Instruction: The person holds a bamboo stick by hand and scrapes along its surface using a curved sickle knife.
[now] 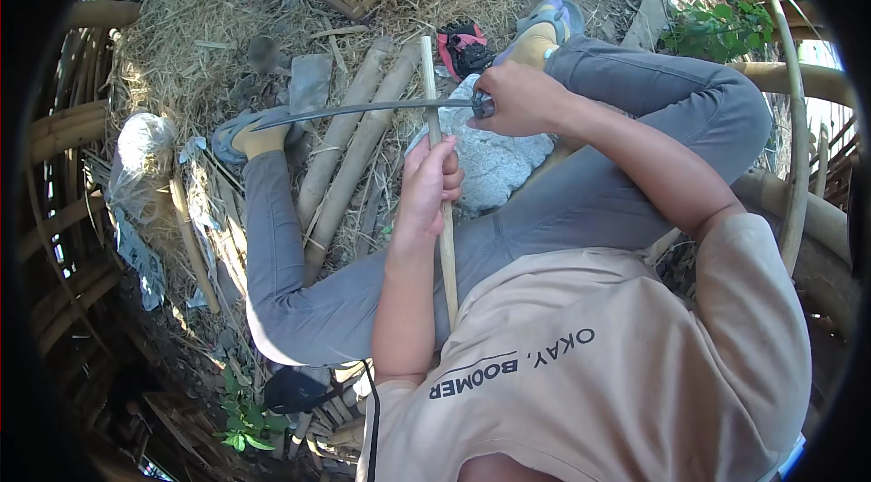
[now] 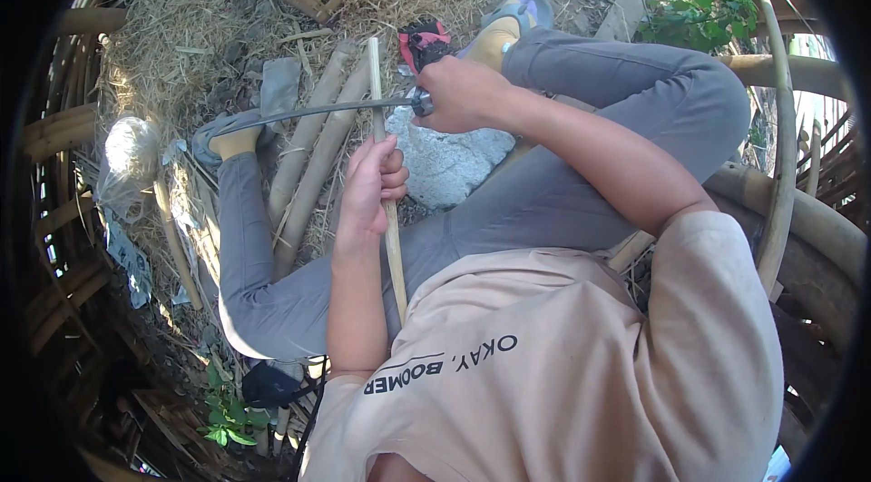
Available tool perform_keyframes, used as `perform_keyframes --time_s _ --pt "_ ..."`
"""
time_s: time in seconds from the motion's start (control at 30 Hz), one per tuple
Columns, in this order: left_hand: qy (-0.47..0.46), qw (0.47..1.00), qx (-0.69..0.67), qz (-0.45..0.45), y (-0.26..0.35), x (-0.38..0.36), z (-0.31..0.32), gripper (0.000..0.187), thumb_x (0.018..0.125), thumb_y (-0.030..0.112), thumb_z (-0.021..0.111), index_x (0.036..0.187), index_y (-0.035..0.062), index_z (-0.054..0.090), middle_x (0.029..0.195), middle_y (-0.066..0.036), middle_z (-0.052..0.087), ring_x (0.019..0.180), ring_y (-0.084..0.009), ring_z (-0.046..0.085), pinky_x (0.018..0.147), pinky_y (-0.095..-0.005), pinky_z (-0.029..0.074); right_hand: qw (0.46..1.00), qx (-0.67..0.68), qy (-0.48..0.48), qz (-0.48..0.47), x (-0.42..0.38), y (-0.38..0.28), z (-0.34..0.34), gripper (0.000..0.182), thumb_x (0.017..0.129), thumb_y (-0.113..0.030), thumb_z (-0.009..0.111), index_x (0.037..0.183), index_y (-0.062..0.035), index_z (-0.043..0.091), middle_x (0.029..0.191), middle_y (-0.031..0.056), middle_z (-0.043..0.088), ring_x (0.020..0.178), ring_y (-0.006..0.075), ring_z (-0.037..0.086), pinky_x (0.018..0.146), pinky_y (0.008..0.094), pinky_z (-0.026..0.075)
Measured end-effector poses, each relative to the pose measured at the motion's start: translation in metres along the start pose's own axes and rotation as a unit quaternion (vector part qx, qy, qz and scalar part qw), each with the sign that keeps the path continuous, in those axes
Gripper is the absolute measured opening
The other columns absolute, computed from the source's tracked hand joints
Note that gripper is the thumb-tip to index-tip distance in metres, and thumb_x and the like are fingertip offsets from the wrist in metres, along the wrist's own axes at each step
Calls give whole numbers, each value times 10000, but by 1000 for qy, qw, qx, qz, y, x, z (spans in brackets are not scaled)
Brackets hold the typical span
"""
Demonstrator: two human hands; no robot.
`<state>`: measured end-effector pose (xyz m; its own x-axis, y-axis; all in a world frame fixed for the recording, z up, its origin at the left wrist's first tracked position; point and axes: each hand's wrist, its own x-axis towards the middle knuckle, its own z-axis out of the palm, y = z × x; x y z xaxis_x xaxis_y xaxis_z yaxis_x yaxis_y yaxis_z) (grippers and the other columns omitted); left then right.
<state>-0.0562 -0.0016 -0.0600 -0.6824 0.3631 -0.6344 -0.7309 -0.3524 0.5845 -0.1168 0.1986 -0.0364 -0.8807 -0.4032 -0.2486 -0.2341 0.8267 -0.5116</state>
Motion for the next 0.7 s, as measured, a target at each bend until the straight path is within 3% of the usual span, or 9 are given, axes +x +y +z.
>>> perform_keyframes --time_s 0.37,0.57,0.7 --pt "52 998 47 -2 -5 6 -5 201 963 197 571 843 183 410 620 91 319 450 0 268 366 -182 196 999 -21 -44 25 2 -5 8 366 738 -318 782 809 28 688 754 216 680 753 388 682 713 457 554" --pt "91 991 99 7 -6 10 -2 204 970 224 572 843 176 418 616 96 324 446 1 284 366 -186 201 999 -45 -29 0 13 9 24 288 740 -262 697 789 22 676 768 219 688 775 394 695 721 468 574" --pt "113 979 165 31 -7 10 1 196 978 232 568 857 159 432 615 97 329 447 3 294 372 -195 201 999 -41 -24 8 10 5 24 349 749 -321 752 788 18 678 738 214 673 751 389 683 709 465 559"
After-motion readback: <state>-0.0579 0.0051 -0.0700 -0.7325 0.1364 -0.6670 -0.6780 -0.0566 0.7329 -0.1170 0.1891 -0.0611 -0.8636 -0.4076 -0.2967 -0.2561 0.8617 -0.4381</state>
